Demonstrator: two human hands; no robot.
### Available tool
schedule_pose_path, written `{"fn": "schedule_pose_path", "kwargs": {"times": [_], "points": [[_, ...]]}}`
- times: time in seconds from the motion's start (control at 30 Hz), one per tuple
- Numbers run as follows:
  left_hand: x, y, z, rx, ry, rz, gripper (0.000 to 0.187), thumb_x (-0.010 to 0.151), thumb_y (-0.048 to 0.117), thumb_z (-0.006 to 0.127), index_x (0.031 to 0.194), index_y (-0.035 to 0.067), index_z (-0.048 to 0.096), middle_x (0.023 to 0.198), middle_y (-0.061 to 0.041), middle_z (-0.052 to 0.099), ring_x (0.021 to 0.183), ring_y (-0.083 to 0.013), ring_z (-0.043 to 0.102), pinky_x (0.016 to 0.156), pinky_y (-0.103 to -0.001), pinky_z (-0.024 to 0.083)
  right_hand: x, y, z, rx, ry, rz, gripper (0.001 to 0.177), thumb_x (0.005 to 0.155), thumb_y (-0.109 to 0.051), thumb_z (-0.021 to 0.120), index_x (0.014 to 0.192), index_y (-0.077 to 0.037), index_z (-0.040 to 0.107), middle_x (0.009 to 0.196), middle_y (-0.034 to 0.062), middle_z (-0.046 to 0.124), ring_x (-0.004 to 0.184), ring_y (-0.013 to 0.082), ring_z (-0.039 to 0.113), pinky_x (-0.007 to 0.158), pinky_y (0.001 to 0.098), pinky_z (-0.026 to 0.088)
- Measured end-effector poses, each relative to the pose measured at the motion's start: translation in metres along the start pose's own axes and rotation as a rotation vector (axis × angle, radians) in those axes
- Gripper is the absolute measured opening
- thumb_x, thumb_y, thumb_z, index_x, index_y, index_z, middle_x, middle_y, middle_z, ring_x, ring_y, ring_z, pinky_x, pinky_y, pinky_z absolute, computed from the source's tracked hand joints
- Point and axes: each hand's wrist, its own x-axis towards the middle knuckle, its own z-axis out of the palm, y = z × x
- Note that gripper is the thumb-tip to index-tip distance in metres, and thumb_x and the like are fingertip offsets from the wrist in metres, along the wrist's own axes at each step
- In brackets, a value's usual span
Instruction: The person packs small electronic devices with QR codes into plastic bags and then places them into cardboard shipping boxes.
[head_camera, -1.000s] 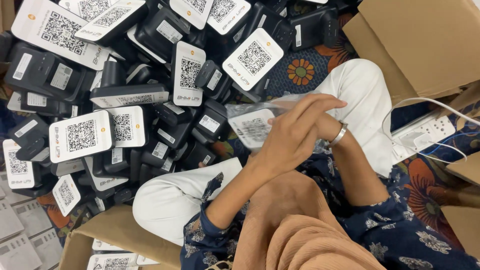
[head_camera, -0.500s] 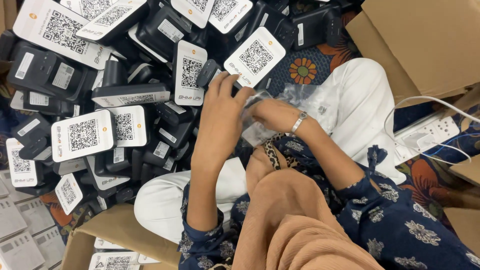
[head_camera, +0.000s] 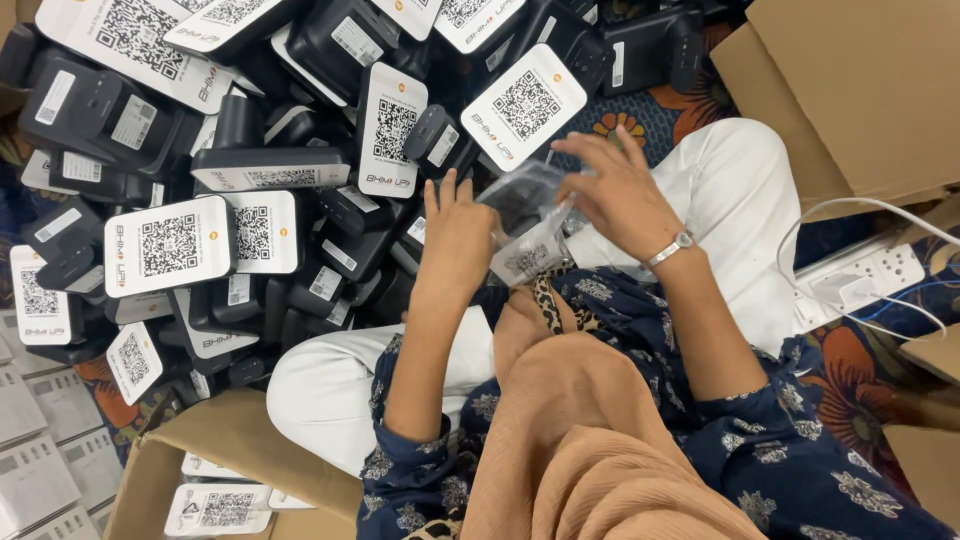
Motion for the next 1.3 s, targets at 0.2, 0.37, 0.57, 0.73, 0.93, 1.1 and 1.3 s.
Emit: {"fn": "schedule_pose_path", "kwargs": {"times": [0.2,0.37,0.57,0.73,0.93,1.1,1.3], "points": [[-0.003,-0.022,-0.006,0.047,0.253,0.083,0.018,0.082,0.021,0.079,0.087,0.004,0.080,0.118,-0.022,0.068,0.126,-0.0411,0.054,0.112,-0.056,0.033,-0.011,0.010,-0.019,0.005,0.178,0.054,0.011,0.091,-0.006,0.073,0.100,-0.009,0.070,0.142,0.0094,0.059,0.138,0.0298,0.051,0.125,0.0578,0.026],[-0.006,-0.020,-0.023,-0.022,0.378,0.063,0.019,0.087,0.021,0.077,0.092,0.003,0.076,0.116,-0.015,0.070,0.112,-0.0345,0.061,0.097,-0.046,0.045,-0.011,0.013,-0.017,0.017,0.302,0.062,0.012,0.097,-0.006,0.072,0.108,-0.009,0.068,0.143,0.0088,0.059,0.136,0.0358,0.054,0.121,0.0496,0.036],[-0.008,-0.022,-0.036,-0.112,0.392,-0.169,0.030,0.085,0.017,0.075,0.108,0.003,0.061,0.104,-0.014,0.071,0.091,-0.0364,0.067,0.071,-0.045,0.051,-0.007,0.035,0.002,0.356,0.165,0.242,0.086,0.088,-0.030,0.083,0.152,-0.003,0.033,0.145,0.0232,0.047,0.132,0.0364,0.052,0.107,0.0490,0.046],[0.010,-0.028,0.019,-0.243,0.210,-0.187,0.040,0.086,0.024,0.080,0.109,0.003,0.057,0.088,-0.016,0.072,0.080,-0.0379,0.070,0.067,-0.048,0.052,-0.008,0.057,0.068,0.828,-0.044,0.331,0.092,0.086,-0.024,0.082,0.156,-0.005,0.026,0.150,0.0214,0.045,0.137,0.0287,0.047,0.111,0.0413,0.041],[0.025,0.000,0.050,-0.520,0.369,-0.063,0.026,0.093,0.009,0.072,0.110,0.004,0.054,0.098,-0.017,0.068,0.087,-0.0368,0.071,0.072,-0.048,0.055,-0.009,0.064,0.123,1.137,-0.142,0.296,0.033,0.103,-0.007,0.063,0.136,-0.002,0.066,0.127,0.0123,0.073,0.115,0.0148,0.067,0.100,0.0298,0.054],[0.023,0.010,0.053,-0.629,0.441,-0.037,0.028,0.083,0.010,0.075,0.101,0.004,0.054,0.100,-0.016,0.060,0.090,-0.0343,0.070,0.070,-0.041,0.060,-0.010,0.073,0.148,1.176,0.063,0.517,0.029,0.088,0.007,0.070,0.115,-0.001,0.059,0.113,0.0043,0.064,0.098,0.0126,0.066,0.083,0.0274,0.053],[0.024,0.006,0.076,-0.472,0.202,0.190,0.019,0.095,0.020,0.071,0.108,0.008,0.063,0.102,-0.010,0.069,0.099,-0.0346,0.069,0.081,-0.042,0.053,-0.016,0.100,0.167,1.163,0.310,0.580,0.031,0.086,0.009,0.068,0.113,-0.004,0.059,0.108,0.0065,0.065,0.102,0.0138,0.066,0.088,0.0277,0.057]]}}
